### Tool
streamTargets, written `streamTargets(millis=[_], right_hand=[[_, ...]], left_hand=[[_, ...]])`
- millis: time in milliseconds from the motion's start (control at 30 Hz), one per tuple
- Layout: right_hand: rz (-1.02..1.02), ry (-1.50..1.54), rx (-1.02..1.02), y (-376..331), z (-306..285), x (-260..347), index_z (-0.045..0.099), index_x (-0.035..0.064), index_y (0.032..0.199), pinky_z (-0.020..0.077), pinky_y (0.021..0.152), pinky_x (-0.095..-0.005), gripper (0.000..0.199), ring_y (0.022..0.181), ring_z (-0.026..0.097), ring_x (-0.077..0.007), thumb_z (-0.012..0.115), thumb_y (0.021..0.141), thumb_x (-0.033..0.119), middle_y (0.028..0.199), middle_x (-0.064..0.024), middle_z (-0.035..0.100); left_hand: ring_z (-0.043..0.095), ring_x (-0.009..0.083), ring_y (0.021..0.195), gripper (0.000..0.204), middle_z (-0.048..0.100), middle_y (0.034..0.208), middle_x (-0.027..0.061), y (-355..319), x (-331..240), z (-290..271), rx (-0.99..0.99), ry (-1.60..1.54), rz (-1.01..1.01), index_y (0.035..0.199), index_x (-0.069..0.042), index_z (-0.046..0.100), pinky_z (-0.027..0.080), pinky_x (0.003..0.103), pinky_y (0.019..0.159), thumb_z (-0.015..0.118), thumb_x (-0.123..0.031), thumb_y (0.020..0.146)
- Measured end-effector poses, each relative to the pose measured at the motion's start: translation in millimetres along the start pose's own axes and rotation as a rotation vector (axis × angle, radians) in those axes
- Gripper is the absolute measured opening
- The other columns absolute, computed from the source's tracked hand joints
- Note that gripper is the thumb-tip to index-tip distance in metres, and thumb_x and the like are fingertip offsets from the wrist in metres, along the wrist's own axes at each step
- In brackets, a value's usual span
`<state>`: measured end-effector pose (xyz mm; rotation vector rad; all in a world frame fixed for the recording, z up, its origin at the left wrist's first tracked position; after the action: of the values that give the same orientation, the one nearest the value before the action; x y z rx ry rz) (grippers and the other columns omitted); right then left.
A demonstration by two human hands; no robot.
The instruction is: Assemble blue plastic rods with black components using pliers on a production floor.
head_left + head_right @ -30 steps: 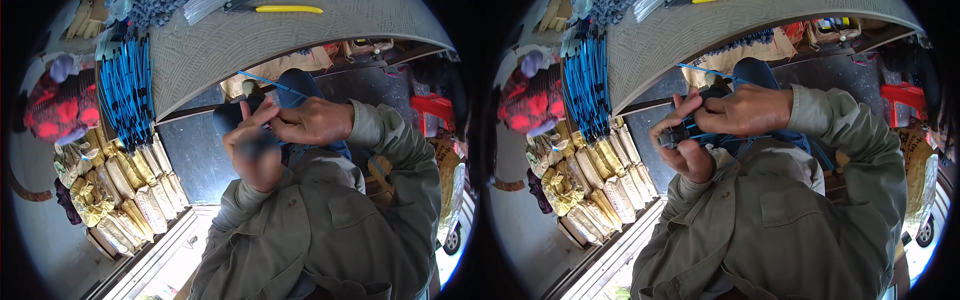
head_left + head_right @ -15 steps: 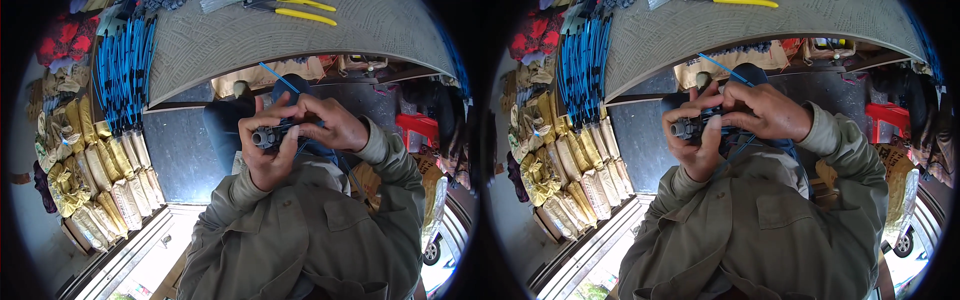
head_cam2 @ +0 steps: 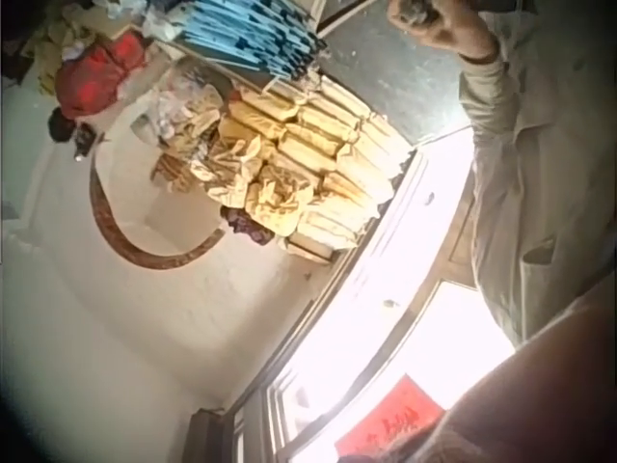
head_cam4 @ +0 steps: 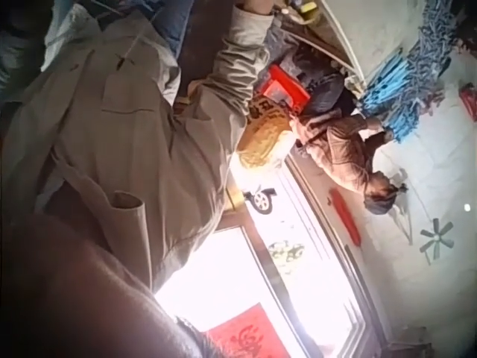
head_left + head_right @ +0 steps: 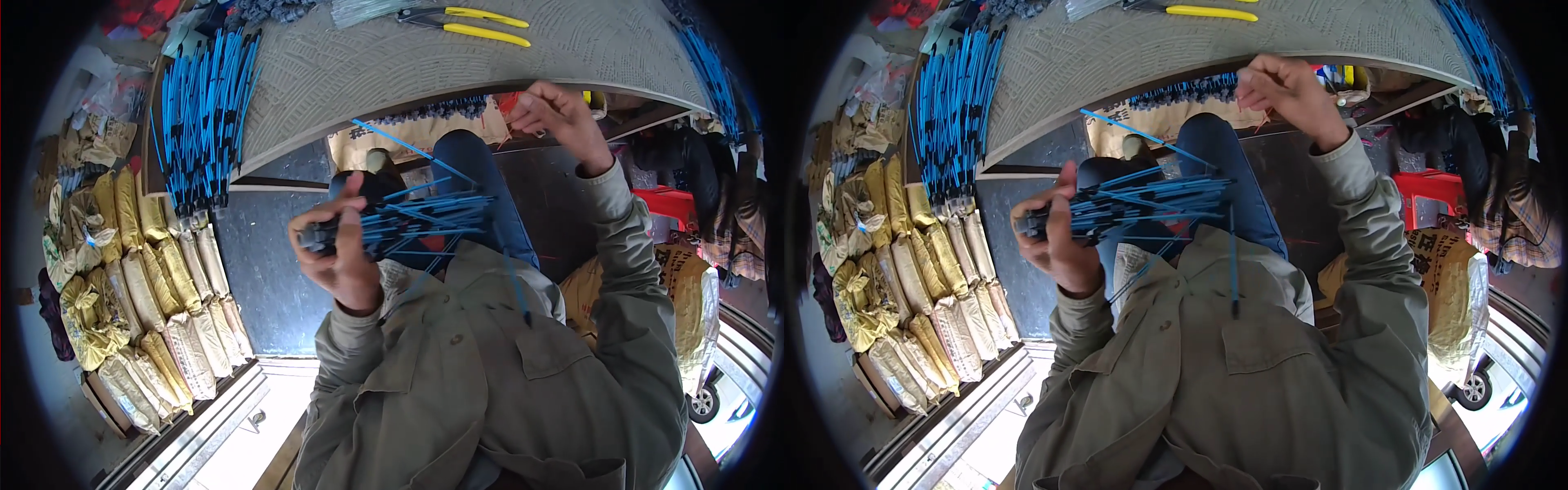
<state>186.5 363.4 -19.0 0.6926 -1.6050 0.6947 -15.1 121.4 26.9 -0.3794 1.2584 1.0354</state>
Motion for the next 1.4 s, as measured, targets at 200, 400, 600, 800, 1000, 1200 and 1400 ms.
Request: streamTargets(millis=[200, 400, 600, 800, 1000, 1200, 1400], right_hand=[[-0.237, -0.297, 0.250, 12.2, 65.2, 29.8, 0.057, -0.0006, 0.086, 0.0478, 0.068, -0.0208, 0.016, 0.079, 0.062, -0.0117, 0.052, 0.091, 0.014, 0.085, -0.0070, 0.064], [-0.694, -0.748, -0.255, 12.3, 62.4, 70.3, 0.056, 0.0002, 0.082, 0.0472, 0.069, -0.0267, 0.013, 0.080, 0.062, -0.0211, 0.057, 0.086, 0.012, 0.088, -0.0100, 0.062], [-0.643, -1.077, -0.560, 50.4, -5.4, 80.3, 0.055, 0.0010, 0.090, 0.0478, 0.074, -0.0328, 0.013, 0.088, 0.061, -0.0251, 0.060, 0.084, 0.012, 0.101, -0.0112, 0.061], [-0.822, -0.831, -0.365, 14.8, 43.9, 100.0, 0.055, 0.0010, 0.095, 0.0475, 0.077, -0.0320, 0.013, 0.089, 0.061, -0.0219, 0.058, 0.085, 0.008, 0.103, -0.0111, 0.060], [-0.324, 0.225, 0.450, -11.5, 216.2, 80.3, 0.059, -0.0022, 0.097, 0.0440, 0.069, -0.0193, 0.015, 0.081, 0.055, -0.0067, 0.062, 0.084, 0.004, 0.090, -0.0042, 0.061], [-0.242, 0.392, 0.389, -4.3, 236.7, 63.5, 0.059, -0.0029, 0.093, 0.0424, 0.065, -0.0179, 0.012, 0.078, 0.053, -0.0043, 0.063, 0.083, 0.004, 0.086, -0.0042, 0.060], [-0.230, 0.420, 0.434, -1.6, 222.8, 54.6, 0.058, -0.0035, 0.087, 0.0436, 0.064, -0.0220, 0.012, 0.075, 0.055, -0.0088, 0.065, 0.080, 0.004, 0.084, -0.0060, 0.060]], left_hand=[[0.062, 0.0299, 0.089, 0.023, 0.062, 0.082, 0.0177, 13.5, -14.5, -47.7, 0.035, 0.018, -0.084, 0.090, 0.000, 0.041, 0.046, 0.045, 0.088, 0.052, 0.013, 0.074], [0.062, 0.0275, 0.089, 0.021, 0.060, 0.084, 0.0154, 10.7, -62.9, -40.6, 0.363, 0.134, -0.028, 0.093, 0.001, 0.042, 0.047, 0.042, 0.087, 0.052, 0.012, 0.078], [0.062, 0.0278, 0.092, 0.019, 0.061, 0.084, 0.0149, 11.8, -76.6, -29.8, 0.461, 0.225, -0.028, 0.094, 0.001, 0.042, 0.047, 0.040, 0.087, 0.052, 0.011, 0.080], [0.061, 0.0276, 0.096, 0.021, 0.060, 0.084, 0.0131, 3.0, -71.4, -38.0, 0.434, 0.298, 0.015, 0.094, 0.001, 0.042, 0.049, 0.036, 0.083, 0.053, 0.011, 0.079], [0.062, 0.0257, 0.096, 0.021, 0.060, 0.085, 0.0118, 9.1, -55.5, -18.2, 0.464, 0.323, -0.050, 0.093, 0.001, 0.042, 0.050, 0.033, 0.080, 0.055, 0.010, 0.079], [0.062, 0.0236, 0.094, 0.020, 0.059, 0.086, 0.0109, 23.1, -42.4, -27.2, 0.436, 0.371, -0.157, 0.091, 0.001, 0.044, 0.050, 0.031, 0.079, 0.056, 0.009, 0.078], [0.062, 0.0244, 0.094, 0.018, 0.061, 0.083, 0.0127, 38.6, -33.9, -43.4, 0.419, 0.249, -0.184, 0.091, 0.001, 0.045, 0.050, 0.031, 0.079, 0.056, 0.008, 0.079]])
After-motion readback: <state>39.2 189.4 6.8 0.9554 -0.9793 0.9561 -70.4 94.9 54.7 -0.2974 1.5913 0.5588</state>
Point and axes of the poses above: each hand's wrist, its own y-axis towards the middle knuckle, its own z-axis out of the palm, x = y × z, the point moved 8 cm from there along y, towards the middle knuckle
